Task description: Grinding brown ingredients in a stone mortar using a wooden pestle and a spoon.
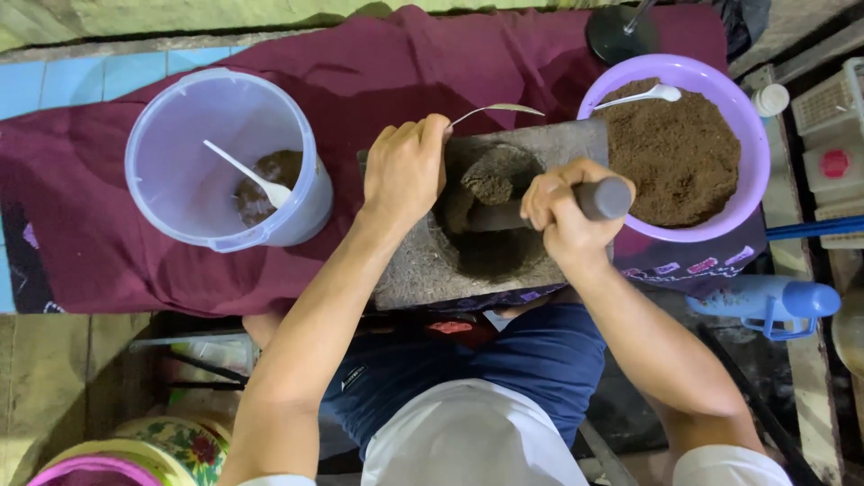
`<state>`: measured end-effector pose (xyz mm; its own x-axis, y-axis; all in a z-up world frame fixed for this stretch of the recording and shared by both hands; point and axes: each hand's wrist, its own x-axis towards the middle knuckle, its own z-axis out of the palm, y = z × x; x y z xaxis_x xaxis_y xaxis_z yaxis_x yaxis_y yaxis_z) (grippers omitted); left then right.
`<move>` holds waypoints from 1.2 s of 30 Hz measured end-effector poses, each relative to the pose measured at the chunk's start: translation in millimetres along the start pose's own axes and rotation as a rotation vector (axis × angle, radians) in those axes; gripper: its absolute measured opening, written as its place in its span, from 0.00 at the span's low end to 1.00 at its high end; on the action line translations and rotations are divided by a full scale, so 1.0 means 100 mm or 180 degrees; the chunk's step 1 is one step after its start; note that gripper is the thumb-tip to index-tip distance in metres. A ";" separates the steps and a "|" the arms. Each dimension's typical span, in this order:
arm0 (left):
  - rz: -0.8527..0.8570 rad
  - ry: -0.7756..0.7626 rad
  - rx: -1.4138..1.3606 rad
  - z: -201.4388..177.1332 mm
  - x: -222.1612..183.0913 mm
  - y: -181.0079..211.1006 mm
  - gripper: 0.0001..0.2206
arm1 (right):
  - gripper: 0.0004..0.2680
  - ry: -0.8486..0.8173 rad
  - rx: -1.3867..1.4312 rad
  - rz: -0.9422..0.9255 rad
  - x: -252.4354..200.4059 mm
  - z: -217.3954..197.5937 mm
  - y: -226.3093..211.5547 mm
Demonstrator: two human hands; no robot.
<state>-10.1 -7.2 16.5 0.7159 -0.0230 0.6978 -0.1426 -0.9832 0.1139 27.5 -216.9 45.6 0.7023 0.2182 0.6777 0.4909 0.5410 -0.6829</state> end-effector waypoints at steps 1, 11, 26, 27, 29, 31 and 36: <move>-0.0010 -0.0005 0.0017 -0.02 -0.03 -0.01 0.06 | 0.11 -0.0006 0.0018 0.0007 0.00 0.05 -0.05; -0.0374 -0.0527 -0.0303 0.11 0.12 -0.04 0.09 | 0.07 0.0316 -0.0372 0.0025 0.26 0.07 -0.68; -0.0028 -0.0027 0.0071 0.09 0.08 -0.10 0.02 | 0.07 0.0724 -0.0081 -0.0066 0.33 -0.32 -0.35; -0.0073 -0.0034 0.0049 0.08 0.09 -0.09 0.02 | 0.07 0.0701 0.0032 -0.0125 0.36 -0.41 -0.44; -0.0076 -0.0035 0.0000 0.10 0.11 -0.10 0.02 | 0.07 0.0715 0.0055 -0.0216 0.42 -0.32 -0.49; -0.0112 -0.0073 -0.0050 0.14 0.07 -0.11 0.02 | 0.07 0.0731 0.0080 -0.0258 0.37 -0.19 -0.31; -0.0027 -0.0302 0.0042 0.26 0.12 -0.21 0.07 | 0.11 0.0733 0.0117 -0.0100 0.21 -0.04 0.37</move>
<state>19.3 8.5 4.6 0.7786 -0.0312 0.6267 -0.1279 -0.9857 0.1098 62.6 -195.2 33.3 0.7881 0.0120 0.6155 0.4982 0.5747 -0.6492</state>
